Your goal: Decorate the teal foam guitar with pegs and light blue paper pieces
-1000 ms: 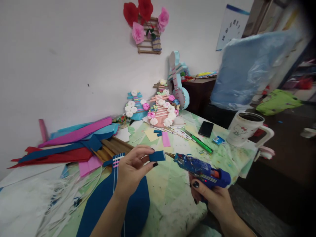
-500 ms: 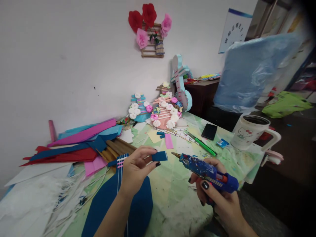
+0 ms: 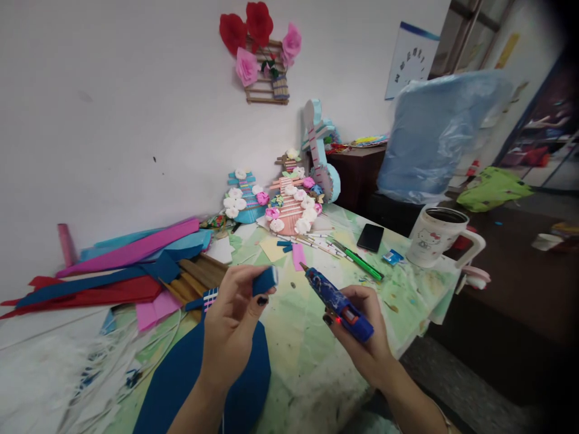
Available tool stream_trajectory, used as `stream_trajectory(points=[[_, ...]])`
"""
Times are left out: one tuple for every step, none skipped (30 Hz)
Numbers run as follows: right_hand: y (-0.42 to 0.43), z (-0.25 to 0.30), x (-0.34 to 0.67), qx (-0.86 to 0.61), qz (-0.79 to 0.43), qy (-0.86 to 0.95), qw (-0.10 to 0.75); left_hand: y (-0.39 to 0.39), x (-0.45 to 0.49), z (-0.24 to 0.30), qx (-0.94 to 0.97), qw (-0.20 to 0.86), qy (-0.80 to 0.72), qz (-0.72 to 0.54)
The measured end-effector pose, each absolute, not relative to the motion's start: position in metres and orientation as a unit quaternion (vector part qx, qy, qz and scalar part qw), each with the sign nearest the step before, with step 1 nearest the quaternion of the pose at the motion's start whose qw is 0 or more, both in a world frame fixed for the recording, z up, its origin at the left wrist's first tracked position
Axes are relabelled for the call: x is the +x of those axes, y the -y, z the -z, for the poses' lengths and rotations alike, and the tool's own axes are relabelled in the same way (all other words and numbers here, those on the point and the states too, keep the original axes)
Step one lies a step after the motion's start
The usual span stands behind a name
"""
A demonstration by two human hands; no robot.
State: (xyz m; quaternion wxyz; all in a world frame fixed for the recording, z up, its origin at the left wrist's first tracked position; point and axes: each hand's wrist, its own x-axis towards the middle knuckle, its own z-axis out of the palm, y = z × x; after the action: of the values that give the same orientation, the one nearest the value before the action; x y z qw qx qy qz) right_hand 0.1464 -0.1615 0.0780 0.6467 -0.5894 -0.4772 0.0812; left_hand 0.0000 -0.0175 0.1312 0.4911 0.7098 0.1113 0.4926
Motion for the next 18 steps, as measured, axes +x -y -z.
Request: stream_trajectory(points=[[0.160, -0.078, 0.147, -0.591, -0.073, 0.489, 0.638, 0.021, -0.001, -0.133, 0.728, 0.474, -0.098, -0.485], [0.159, -0.079, 0.147, -0.595, -0.063, 0.499, 0.627, 0.024, -0.003, -0.134, 0.751, 0.456, -0.080, -0.471], [0.159, -0.079, 0.148, -0.601, -0.052, 0.508, 0.615, 0.028, -0.004, -0.136, 0.778, 0.436, -0.055, -0.448], [0.159, -0.080, 0.148, -0.606, -0.040, 0.516, 0.603, 0.032, -0.006, -0.138, 0.807, 0.413, -0.025, -0.420], [0.158, -0.080, 0.149, -0.610, -0.029, 0.524, 0.594, 0.036, -0.007, -0.140, 0.835, 0.388, 0.008, -0.391], [0.158, -0.079, 0.150, -0.610, -0.022, 0.532, 0.587, 0.041, -0.009, -0.142, 0.859, 0.359, 0.040, -0.363], [0.159, -0.079, 0.151, -0.608, -0.020, 0.540, 0.582, 0.046, -0.010, -0.145, 0.878, 0.328, 0.067, -0.341], [0.159, -0.077, 0.152, -0.603, -0.021, 0.547, 0.580, 0.051, -0.011, -0.147, 0.892, 0.298, 0.085, -0.328], [0.159, -0.076, 0.152, -0.598, -0.021, 0.551, 0.581, 0.055, -0.012, -0.149, 0.902, 0.269, 0.093, -0.324], [0.159, -0.074, 0.153, -0.594, -0.018, 0.554, 0.583, 0.059, -0.012, -0.150, 0.908, 0.242, 0.097, -0.327], [0.160, -0.073, 0.153, -0.590, -0.013, 0.556, 0.585, 0.062, -0.012, -0.151, 0.913, 0.214, 0.099, -0.333], [0.160, -0.072, 0.153, -0.588, -0.007, 0.558, 0.585, 0.064, -0.012, -0.151, 0.918, 0.183, 0.100, -0.337], [0.161, -0.072, 0.153, -0.586, -0.002, 0.559, 0.587, 0.065, -0.011, -0.151, 0.924, 0.149, 0.103, -0.338], [0.161, -0.072, 0.153, -0.580, 0.002, 0.562, 0.590, 0.065, -0.010, -0.150, 0.929, 0.113, 0.106, -0.336], [0.162, -0.073, 0.153, -0.573, 0.000, 0.566, 0.593, 0.065, -0.009, -0.149, 0.933, 0.075, 0.112, -0.333], [0.162, -0.075, 0.153, -0.566, -0.006, 0.571, 0.595, 0.065, -0.007, -0.149, 0.936, 0.040, 0.116, -0.331], [0.163, -0.076, 0.153, -0.559, -0.012, 0.574, 0.599, 0.064, -0.006, -0.148, 0.936, 0.010, 0.119, -0.330], [0.163, -0.078, 0.153, -0.553, -0.017, 0.576, 0.601, 0.064, -0.004, -0.149, 0.936, -0.015, 0.124, -0.330]])
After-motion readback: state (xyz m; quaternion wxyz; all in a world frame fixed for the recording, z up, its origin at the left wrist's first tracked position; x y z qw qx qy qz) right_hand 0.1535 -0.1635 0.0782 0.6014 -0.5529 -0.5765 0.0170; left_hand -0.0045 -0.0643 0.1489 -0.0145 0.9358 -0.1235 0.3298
